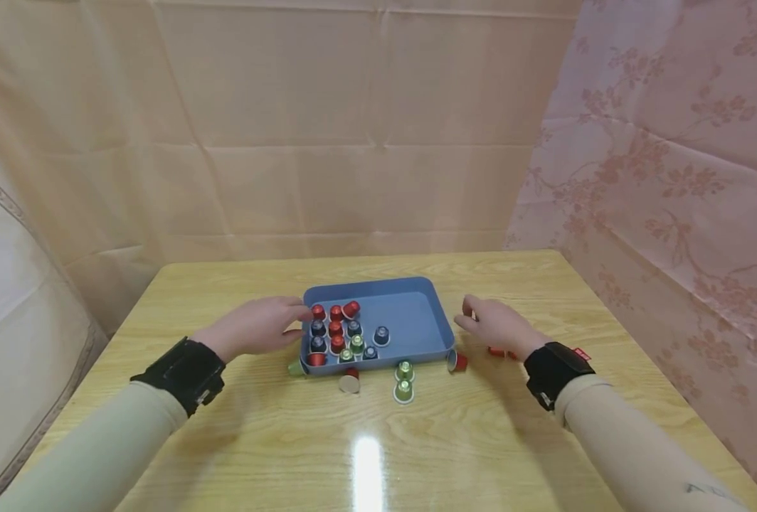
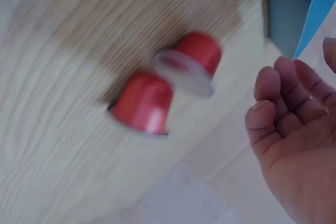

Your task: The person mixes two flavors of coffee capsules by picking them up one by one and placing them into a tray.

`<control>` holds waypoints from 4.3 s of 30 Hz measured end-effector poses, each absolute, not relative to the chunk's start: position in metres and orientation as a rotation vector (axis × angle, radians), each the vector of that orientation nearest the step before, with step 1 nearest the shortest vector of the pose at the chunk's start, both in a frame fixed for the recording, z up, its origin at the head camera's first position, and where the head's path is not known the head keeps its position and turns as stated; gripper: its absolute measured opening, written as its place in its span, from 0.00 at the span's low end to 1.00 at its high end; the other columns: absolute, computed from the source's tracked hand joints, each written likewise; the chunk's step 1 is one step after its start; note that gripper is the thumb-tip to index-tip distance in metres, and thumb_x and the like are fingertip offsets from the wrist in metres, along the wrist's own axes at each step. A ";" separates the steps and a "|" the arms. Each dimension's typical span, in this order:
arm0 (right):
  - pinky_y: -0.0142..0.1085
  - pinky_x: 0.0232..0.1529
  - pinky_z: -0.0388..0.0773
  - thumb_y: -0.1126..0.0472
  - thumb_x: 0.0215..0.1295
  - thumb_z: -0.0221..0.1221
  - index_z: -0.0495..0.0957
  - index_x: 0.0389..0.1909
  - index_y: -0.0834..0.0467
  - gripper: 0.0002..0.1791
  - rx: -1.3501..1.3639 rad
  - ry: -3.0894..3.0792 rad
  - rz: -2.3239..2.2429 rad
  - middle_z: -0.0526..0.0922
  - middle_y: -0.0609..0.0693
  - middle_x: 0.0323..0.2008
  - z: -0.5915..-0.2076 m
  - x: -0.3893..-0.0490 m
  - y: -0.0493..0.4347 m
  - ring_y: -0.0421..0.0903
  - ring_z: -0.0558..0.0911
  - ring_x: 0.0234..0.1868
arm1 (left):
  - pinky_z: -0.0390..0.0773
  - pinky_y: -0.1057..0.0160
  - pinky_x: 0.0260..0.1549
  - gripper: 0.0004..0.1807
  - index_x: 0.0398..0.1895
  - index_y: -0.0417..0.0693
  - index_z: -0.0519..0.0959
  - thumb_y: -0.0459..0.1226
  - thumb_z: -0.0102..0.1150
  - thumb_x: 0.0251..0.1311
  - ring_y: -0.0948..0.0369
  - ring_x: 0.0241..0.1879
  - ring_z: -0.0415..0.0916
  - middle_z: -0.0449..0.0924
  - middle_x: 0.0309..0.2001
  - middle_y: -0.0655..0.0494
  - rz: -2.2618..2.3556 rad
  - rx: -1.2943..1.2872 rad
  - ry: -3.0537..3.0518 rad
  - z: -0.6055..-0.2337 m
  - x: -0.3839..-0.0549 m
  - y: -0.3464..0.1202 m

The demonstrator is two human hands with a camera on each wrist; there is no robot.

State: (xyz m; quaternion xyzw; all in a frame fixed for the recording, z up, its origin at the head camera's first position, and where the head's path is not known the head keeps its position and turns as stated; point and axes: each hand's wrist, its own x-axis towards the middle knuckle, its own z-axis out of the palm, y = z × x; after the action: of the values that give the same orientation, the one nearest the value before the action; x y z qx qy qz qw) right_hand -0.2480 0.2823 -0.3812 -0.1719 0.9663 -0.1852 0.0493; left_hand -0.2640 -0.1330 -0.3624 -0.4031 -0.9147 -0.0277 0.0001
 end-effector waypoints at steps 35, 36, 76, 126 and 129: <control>0.40 0.29 0.75 0.68 0.54 0.68 0.74 0.33 0.55 0.12 -0.826 2.965 -0.293 0.73 0.45 0.30 -0.413 -0.219 0.363 0.41 0.72 0.29 | 0.65 0.62 0.21 0.16 0.32 0.45 0.76 0.49 0.53 0.67 0.59 0.23 0.67 0.75 0.27 0.52 -1.130 -0.432 -3.234 -0.416 -0.263 -0.140; 0.40 0.29 0.75 0.68 0.54 0.67 0.74 0.33 0.55 0.12 -0.822 2.966 -0.288 0.73 0.45 0.30 -0.413 -0.219 0.363 0.41 0.72 0.29 | 0.65 0.62 0.21 0.16 0.31 0.45 0.76 0.48 0.53 0.67 0.59 0.23 0.67 0.74 0.26 0.53 -1.129 -0.438 -3.234 -0.416 -0.263 -0.139; 0.41 0.34 0.76 0.64 0.59 0.66 0.74 0.40 0.59 0.11 -1.155 2.973 -0.477 0.77 0.47 0.32 -0.363 -0.284 0.213 0.46 0.75 0.32 | 0.61 0.64 0.21 0.19 0.16 0.49 0.63 0.39 0.48 0.68 0.62 0.17 0.60 0.62 0.17 0.58 -1.158 -0.532 -3.189 -0.418 -0.261 -0.131; 0.42 0.41 0.76 0.65 0.65 0.61 0.77 0.48 0.62 0.11 -1.036 2.887 -0.507 0.75 0.53 0.41 -0.387 -0.307 0.106 0.46 0.75 0.39 | 0.62 0.63 0.21 0.18 0.20 0.47 0.69 0.41 0.48 0.70 0.61 0.19 0.63 0.65 0.19 0.57 -1.148 -0.530 -3.209 -0.416 -0.258 -0.131; 0.42 0.41 0.76 0.65 0.65 0.60 0.77 0.48 0.62 0.12 -1.039 2.905 -0.477 0.74 0.53 0.42 -0.391 -0.307 0.107 0.47 0.76 0.39 | 0.62 0.63 0.21 0.17 0.20 0.48 0.69 0.42 0.48 0.70 0.61 0.19 0.63 0.65 0.19 0.58 -1.152 -0.522 -3.217 -0.416 -0.258 -0.131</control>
State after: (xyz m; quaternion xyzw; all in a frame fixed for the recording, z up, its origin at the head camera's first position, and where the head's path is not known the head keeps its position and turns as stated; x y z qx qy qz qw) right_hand -0.3070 0.1066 -0.3912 -0.3326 0.9305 -0.1529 0.0098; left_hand -0.2576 -0.1308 -0.4164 -0.1491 -0.9191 -0.3292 -0.1567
